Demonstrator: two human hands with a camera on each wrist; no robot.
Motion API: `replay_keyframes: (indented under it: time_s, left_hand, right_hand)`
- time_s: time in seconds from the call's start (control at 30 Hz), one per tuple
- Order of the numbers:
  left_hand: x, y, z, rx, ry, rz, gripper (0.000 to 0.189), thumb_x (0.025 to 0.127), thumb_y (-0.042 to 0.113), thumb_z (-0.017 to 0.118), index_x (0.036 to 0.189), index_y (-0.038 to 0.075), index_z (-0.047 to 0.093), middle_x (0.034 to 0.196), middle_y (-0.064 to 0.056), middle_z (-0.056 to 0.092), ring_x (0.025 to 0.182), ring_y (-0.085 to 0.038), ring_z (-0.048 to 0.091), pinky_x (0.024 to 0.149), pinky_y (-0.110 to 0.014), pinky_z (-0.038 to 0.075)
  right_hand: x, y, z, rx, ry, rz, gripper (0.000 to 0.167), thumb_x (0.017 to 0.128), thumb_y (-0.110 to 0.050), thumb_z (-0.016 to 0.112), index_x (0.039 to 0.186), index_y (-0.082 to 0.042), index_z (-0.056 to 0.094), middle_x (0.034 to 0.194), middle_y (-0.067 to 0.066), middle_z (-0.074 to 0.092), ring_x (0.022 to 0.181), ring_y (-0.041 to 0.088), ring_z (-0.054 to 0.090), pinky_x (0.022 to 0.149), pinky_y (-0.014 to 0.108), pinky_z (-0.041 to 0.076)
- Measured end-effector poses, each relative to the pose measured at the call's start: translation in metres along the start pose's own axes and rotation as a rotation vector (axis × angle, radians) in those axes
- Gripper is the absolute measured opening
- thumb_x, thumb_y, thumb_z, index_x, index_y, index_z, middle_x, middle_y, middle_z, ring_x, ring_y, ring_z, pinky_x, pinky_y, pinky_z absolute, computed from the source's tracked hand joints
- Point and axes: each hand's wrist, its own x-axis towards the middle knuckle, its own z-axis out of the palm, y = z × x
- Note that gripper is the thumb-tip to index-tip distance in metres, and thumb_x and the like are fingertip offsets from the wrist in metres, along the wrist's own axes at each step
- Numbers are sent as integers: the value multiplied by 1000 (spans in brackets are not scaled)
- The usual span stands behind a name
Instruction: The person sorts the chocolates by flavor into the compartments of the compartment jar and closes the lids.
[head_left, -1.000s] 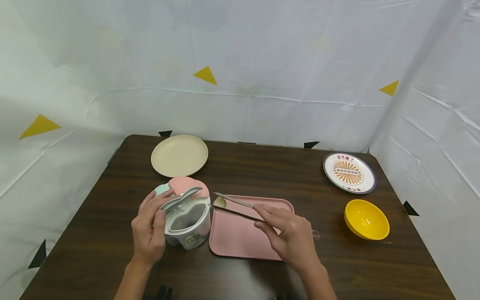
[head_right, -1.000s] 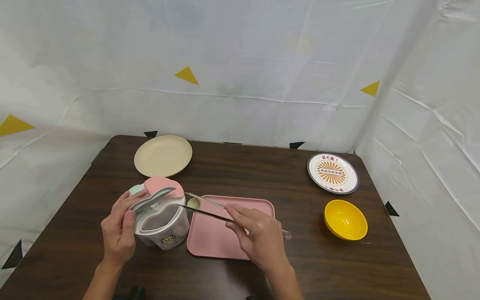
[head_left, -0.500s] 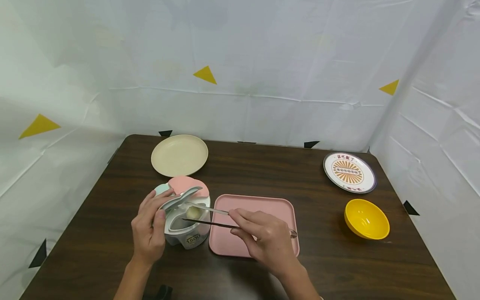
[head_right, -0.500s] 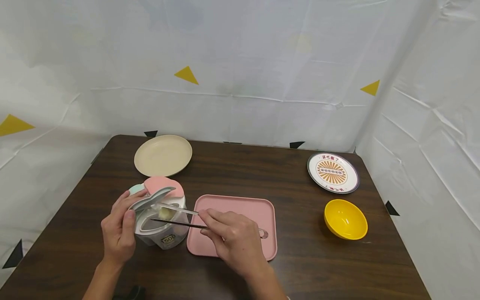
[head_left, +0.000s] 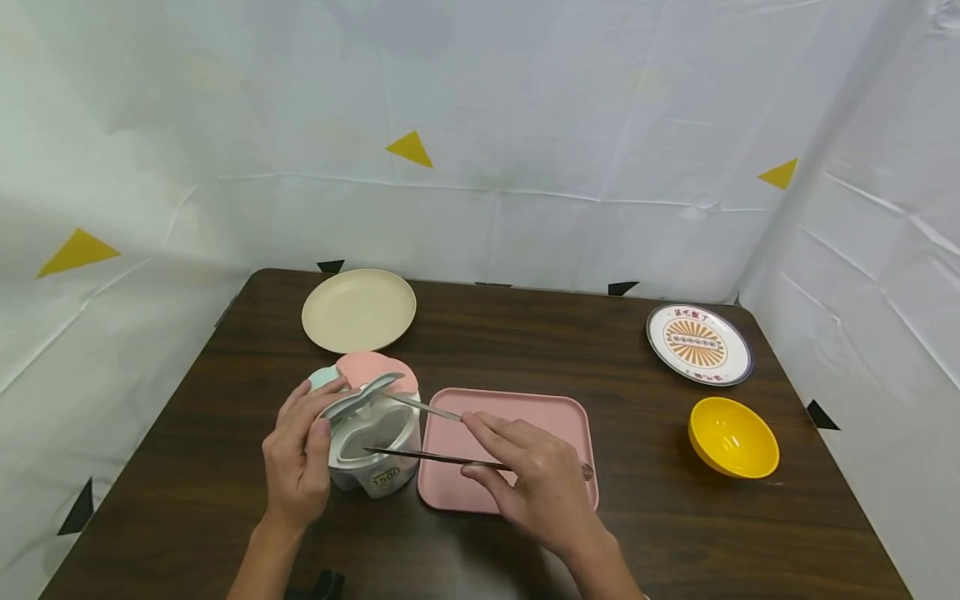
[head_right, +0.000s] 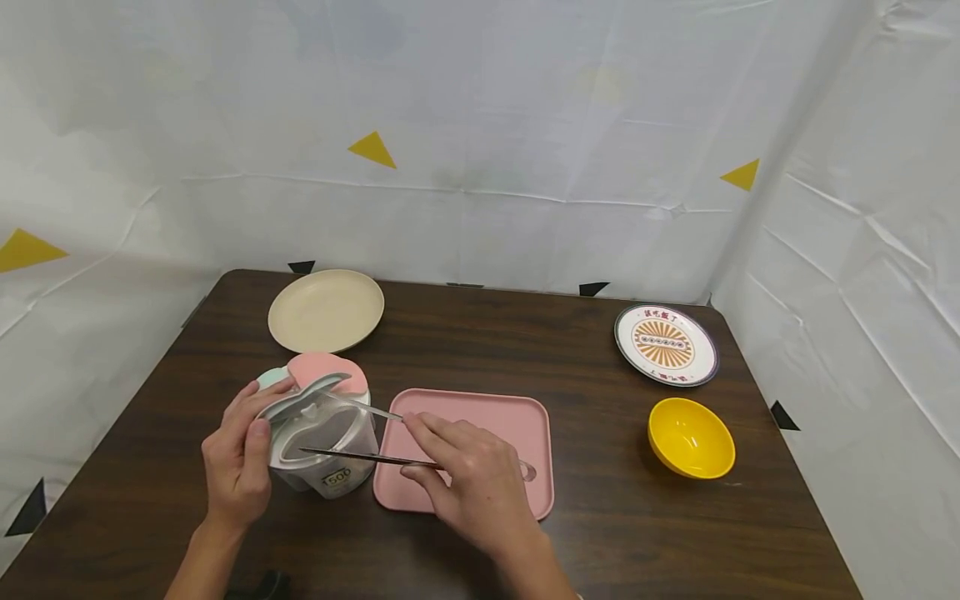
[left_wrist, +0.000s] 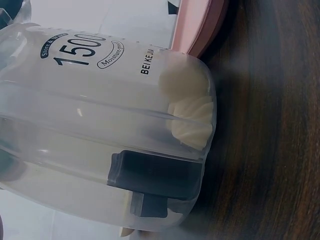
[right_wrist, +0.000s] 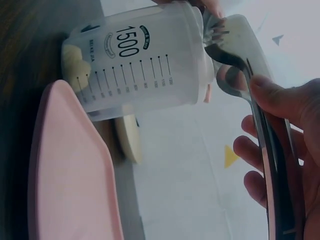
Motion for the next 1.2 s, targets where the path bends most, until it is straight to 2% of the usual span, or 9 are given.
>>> replay_keyframes:
  time_s: [0.1, 0.23, 0.43, 0.5, 0.6, 0.7, 0.8, 0.97, 1.2]
  left_hand:
    - [-2, -4, -1, 2, 4, 0, 29, 92, 1, 43, 100, -8, 69, 99, -24, 69, 107, -34, 65, 108, -47, 32]
    - [-1, 0, -1, 6, 7, 1, 28, 92, 0, 43, 99, -9, 69, 98, -24, 69, 107, -33, 65, 108, -46, 32]
    - [4, 10, -1, 6, 0, -9, 28, 90, -3, 43, 98, -11, 68, 97, -25, 69, 108, -32, 65, 108, -45, 32]
    - [4, 11, -1, 6, -4, -14, 28, 90, -3, 43, 98, -11, 68, 97, -25, 69, 108, -32, 65, 109, -45, 32]
    - [1, 7, -1, 8, -11, -19, 28, 90, -3, 43, 99, -11, 68, 98, -25, 69, 108, -32, 65, 109, -46, 31]
    - [-4, -2, -2, 9, -16, -21, 29, 91, -1, 43, 100, -9, 69, 100, -24, 69, 109, -33, 64, 109, -46, 31]
    - [-9, -10, -3, 5, -17, -19, 29, 93, 1, 43, 102, -7, 70, 101, -22, 70, 110, -34, 64, 109, -48, 31]
    - [-11, -16, -3, -6, -13, -13, 29, 94, 3, 44, 103, -7, 70, 102, -21, 70, 110, -34, 64, 108, -50, 31]
    - [-10, -15, -3, -4, -12, -3, 29, 94, 4, 44, 102, -7, 70, 102, -21, 70, 109, -34, 64, 109, -47, 31]
  right_hand:
    - [-3, 1, -2, 12, -24, 30, 57, 81, -24, 80, 133, -11, 62, 122, -2, 67, 94, 11, 65, 75, 29, 51]
    - [-11, 4, -6, 34, -41, 108, 63, 80, -23, 81, 137, -11, 59, 121, -1, 66, 102, 12, 64, 83, 32, 51]
    - [-26, 15, -16, 14, -48, 280, 74, 77, -23, 83, 143, -13, 52, 115, -7, 64, 97, 10, 63, 74, 35, 52]
    - [-32, 22, -20, 25, -41, 330, 70, 77, -20, 83, 141, -13, 55, 119, -6, 63, 98, 11, 63, 75, 37, 52]
    - [-43, 33, -25, -15, -5, 417, 66, 73, -14, 86, 134, -12, 61, 114, -4, 64, 97, 14, 62, 81, 40, 51]
    - [-56, 43, -31, -103, 36, 550, 63, 69, -12, 89, 127, -9, 66, 108, 2, 68, 98, 20, 59, 85, 43, 42]
    - [-68, 51, -37, -182, 53, 749, 62, 69, -16, 89, 126, -5, 66, 109, 11, 69, 100, 28, 53, 85, 47, 33]
    - [-87, 64, -48, -258, 51, 1049, 64, 75, -24, 84, 130, 0, 62, 119, 21, 64, 102, 36, 50, 86, 54, 39]
    - [-110, 79, -62, -332, -6, 1293, 72, 77, -41, 79, 136, -5, 58, 125, 26, 60, 105, 48, 54, 78, 64, 43]
